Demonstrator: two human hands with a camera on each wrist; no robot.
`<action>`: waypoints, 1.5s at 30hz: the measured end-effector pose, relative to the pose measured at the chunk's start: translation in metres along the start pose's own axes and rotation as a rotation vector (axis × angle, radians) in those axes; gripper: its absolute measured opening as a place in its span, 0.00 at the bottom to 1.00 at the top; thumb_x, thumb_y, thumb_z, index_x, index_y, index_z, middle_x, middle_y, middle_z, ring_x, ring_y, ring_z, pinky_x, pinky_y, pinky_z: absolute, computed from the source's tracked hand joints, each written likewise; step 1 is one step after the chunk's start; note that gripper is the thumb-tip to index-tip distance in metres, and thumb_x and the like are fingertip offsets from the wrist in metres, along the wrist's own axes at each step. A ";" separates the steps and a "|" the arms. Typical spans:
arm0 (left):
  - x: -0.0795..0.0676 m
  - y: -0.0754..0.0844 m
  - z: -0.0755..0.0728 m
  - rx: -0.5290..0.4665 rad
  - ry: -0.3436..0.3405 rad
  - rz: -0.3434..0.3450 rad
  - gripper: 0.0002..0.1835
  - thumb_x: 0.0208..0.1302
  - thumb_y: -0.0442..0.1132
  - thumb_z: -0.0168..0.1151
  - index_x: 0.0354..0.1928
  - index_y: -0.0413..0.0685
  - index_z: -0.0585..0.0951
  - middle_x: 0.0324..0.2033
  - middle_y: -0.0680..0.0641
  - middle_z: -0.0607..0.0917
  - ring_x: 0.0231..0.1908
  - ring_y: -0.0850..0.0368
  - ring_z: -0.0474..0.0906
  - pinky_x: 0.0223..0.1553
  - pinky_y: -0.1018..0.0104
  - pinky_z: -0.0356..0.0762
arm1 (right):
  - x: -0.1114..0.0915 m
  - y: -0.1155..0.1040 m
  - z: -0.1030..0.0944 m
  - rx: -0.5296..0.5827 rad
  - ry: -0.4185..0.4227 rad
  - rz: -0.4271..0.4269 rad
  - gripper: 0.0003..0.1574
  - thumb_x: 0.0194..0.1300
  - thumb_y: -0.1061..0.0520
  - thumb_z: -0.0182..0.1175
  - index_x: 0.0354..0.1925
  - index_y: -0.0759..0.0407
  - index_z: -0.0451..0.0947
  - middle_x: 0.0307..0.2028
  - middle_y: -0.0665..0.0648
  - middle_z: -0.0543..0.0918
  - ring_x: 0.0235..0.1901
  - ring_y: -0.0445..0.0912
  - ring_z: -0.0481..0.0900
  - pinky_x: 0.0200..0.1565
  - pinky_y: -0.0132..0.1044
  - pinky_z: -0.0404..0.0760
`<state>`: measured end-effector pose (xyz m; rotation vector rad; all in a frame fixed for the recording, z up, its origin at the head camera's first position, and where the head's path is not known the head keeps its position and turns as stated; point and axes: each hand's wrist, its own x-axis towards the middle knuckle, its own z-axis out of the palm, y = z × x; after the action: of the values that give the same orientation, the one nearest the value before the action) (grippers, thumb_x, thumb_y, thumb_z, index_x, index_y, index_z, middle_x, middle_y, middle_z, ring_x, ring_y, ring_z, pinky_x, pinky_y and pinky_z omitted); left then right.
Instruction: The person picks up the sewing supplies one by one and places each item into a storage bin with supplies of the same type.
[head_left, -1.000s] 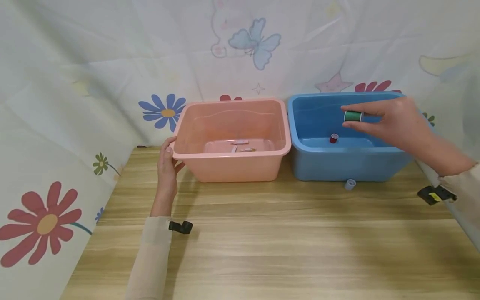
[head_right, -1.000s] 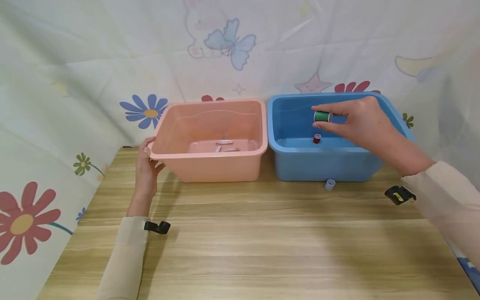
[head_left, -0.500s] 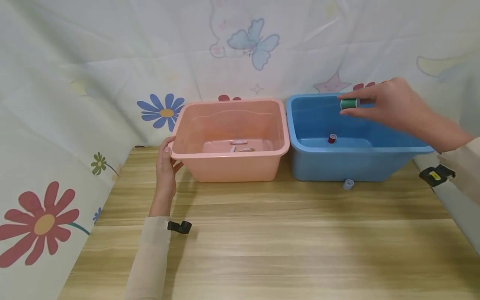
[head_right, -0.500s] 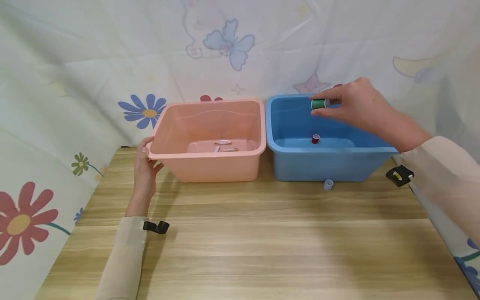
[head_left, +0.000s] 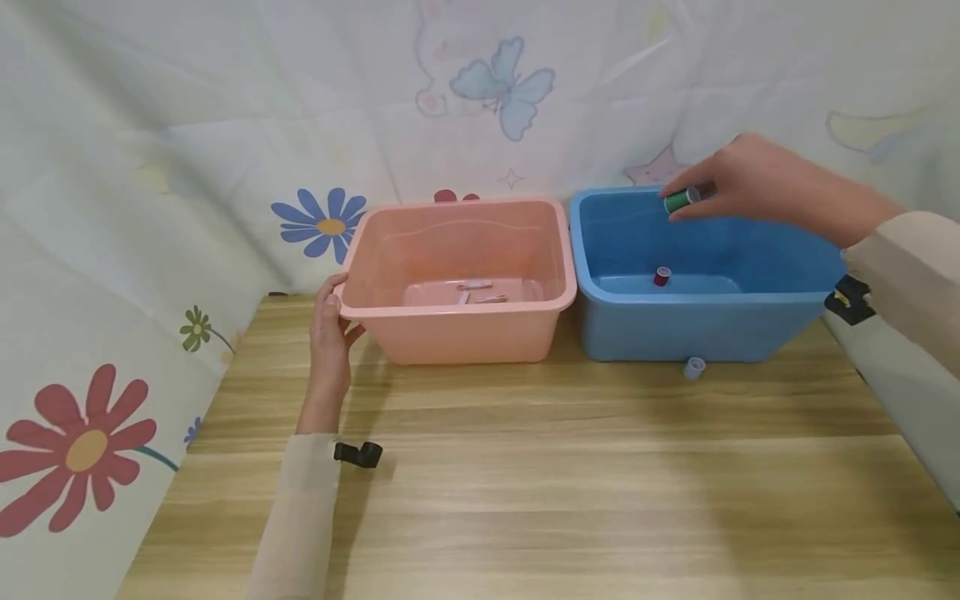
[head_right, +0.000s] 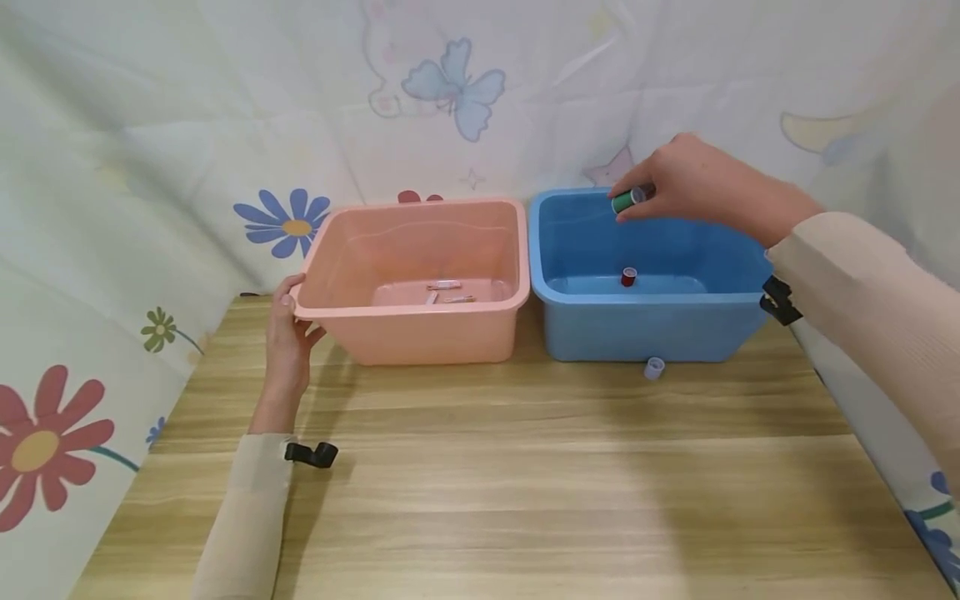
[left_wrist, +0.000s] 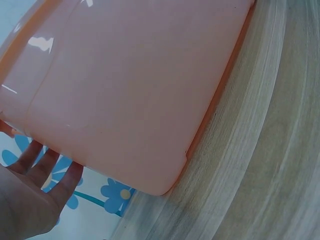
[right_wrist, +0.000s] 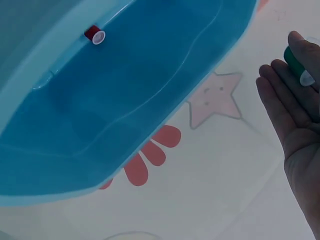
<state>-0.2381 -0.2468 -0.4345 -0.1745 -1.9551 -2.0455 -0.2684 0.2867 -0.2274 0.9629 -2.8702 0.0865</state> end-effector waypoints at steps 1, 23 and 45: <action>0.000 0.000 0.000 -0.001 -0.001 0.001 0.25 0.78 0.56 0.42 0.71 0.60 0.70 0.66 0.47 0.73 0.64 0.41 0.73 0.52 0.58 0.75 | 0.003 0.002 0.000 -0.001 -0.032 -0.001 0.24 0.61 0.51 0.73 0.54 0.60 0.86 0.25 0.49 0.83 0.26 0.43 0.74 0.26 0.33 0.71; 0.002 -0.004 0.003 -0.006 -0.003 -0.002 0.24 0.78 0.56 0.43 0.70 0.61 0.71 0.65 0.48 0.73 0.64 0.42 0.74 0.53 0.55 0.75 | 0.028 0.030 0.001 -0.017 -0.225 0.073 0.27 0.64 0.53 0.71 0.56 0.67 0.81 0.38 0.63 0.87 0.35 0.52 0.80 0.43 0.50 0.83; -0.001 -0.003 0.002 0.002 -0.007 -0.003 0.24 0.79 0.56 0.42 0.71 0.62 0.70 0.66 0.49 0.73 0.64 0.42 0.73 0.54 0.56 0.75 | 0.022 0.033 0.006 0.033 -0.237 0.099 0.27 0.68 0.53 0.67 0.60 0.66 0.79 0.48 0.68 0.86 0.43 0.58 0.83 0.52 0.58 0.81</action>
<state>-0.2387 -0.2446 -0.4376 -0.1785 -1.9625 -2.0477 -0.3059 0.2995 -0.2309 0.8912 -3.1430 0.0303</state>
